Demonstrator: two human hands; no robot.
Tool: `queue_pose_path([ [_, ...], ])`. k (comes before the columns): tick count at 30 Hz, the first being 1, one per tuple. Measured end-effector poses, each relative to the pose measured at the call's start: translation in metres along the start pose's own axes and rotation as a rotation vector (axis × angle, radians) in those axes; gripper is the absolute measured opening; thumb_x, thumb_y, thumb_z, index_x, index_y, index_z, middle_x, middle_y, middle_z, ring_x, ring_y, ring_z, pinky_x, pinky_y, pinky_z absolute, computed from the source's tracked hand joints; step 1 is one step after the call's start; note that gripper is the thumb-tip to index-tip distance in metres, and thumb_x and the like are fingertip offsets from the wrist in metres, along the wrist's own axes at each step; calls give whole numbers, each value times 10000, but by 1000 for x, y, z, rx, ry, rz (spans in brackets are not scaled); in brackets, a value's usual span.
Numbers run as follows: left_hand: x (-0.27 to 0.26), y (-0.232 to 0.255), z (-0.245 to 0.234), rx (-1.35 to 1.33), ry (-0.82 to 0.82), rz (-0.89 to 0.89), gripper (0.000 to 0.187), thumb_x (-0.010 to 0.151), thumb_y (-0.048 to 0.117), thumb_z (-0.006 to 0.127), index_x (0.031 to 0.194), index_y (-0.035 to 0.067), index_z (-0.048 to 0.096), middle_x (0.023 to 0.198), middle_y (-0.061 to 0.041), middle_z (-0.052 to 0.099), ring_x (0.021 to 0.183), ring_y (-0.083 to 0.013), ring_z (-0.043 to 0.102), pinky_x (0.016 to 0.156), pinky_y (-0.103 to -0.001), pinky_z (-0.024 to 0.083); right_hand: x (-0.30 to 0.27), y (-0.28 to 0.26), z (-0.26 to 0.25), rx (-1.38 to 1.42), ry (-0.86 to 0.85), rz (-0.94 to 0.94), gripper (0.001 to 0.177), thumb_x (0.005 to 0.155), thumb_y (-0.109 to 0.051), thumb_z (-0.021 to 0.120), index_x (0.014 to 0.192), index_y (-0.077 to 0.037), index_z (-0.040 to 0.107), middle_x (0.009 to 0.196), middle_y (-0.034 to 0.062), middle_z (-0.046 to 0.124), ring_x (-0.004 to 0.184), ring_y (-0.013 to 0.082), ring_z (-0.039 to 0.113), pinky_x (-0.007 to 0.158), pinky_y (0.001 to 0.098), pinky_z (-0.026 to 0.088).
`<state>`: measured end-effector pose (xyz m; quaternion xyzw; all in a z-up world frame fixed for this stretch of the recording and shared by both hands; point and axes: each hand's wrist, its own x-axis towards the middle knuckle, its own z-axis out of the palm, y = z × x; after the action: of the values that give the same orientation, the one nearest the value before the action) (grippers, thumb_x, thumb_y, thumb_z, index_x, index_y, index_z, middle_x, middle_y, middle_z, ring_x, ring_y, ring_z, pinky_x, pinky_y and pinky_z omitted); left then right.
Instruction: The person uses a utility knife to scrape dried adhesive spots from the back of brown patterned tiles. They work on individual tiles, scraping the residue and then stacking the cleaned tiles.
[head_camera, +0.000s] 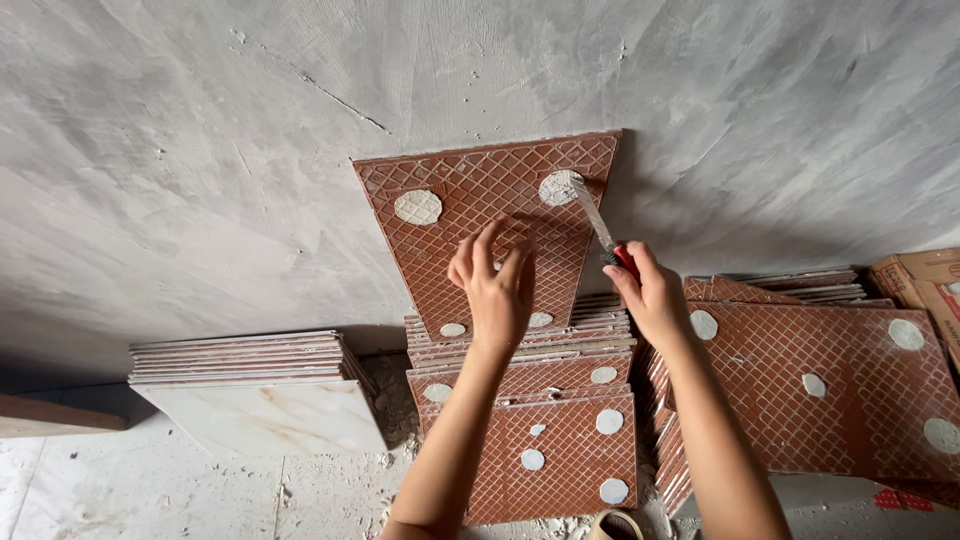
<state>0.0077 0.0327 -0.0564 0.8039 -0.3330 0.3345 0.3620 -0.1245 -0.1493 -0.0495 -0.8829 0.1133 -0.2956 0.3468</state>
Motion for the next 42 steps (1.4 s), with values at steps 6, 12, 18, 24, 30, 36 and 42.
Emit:
queue_pose_path([
  [6,-5,3,12,83,10,-22,835,1033,485,643,1651,118,218,1689,-193,191,1567,-390,91,1260,-576,38,24,14,-33,-345,30,-325,246,1092,-264,556,1165,-30,572,788,65,678,618,163,641,526,286,523],
  [12,2,-30,5,95,-326,-200,1212,746,678,732,1599,108,86,1614,-367,21,1490,-527,-74,1113,-741,-127,68,15,-74,-710,-165,-225,272,1091,-329,561,1037,-63,551,710,79,661,511,236,619,478,345,488],
  [18,1,-38,12,347,-519,-142,1255,756,660,752,1640,76,78,1618,-410,12,1479,-583,-100,1087,-778,-122,78,1,-79,-835,32,-436,382,1036,-418,633,985,-58,515,695,87,653,557,264,637,486,380,499],
  [24,-6,-52,27,230,-471,-115,1269,747,697,733,1608,19,92,1569,-472,12,1430,-642,-128,1024,-841,-125,85,-13,-59,-775,-63,-331,384,1040,-390,653,960,-39,518,618,68,625,473,211,621,418,334,489],
  [30,-15,-62,37,182,-440,-104,1281,764,699,717,1595,-37,78,1582,-471,8,1443,-625,-134,1031,-846,-127,87,-12,-49,-735,24,-461,375,1028,-384,652,972,-35,524,661,81,640,529,218,641,448,334,503],
  [36,-14,-63,36,324,-466,-52,1260,784,689,716,1603,-34,87,1567,-477,14,1428,-640,-143,1013,-838,-131,80,-6,-46,-735,-65,-291,355,1051,-351,654,1014,-18,534,651,94,642,523,226,647,443,340,505],
  [42,-14,-60,37,188,-434,-82,1275,759,702,717,1596,-37,101,1581,-468,27,1446,-627,-124,1037,-837,-132,79,-2,-35,-703,47,-380,351,1007,-329,694,1000,-18,531,679,109,653,558,255,658,479,363,513],
])
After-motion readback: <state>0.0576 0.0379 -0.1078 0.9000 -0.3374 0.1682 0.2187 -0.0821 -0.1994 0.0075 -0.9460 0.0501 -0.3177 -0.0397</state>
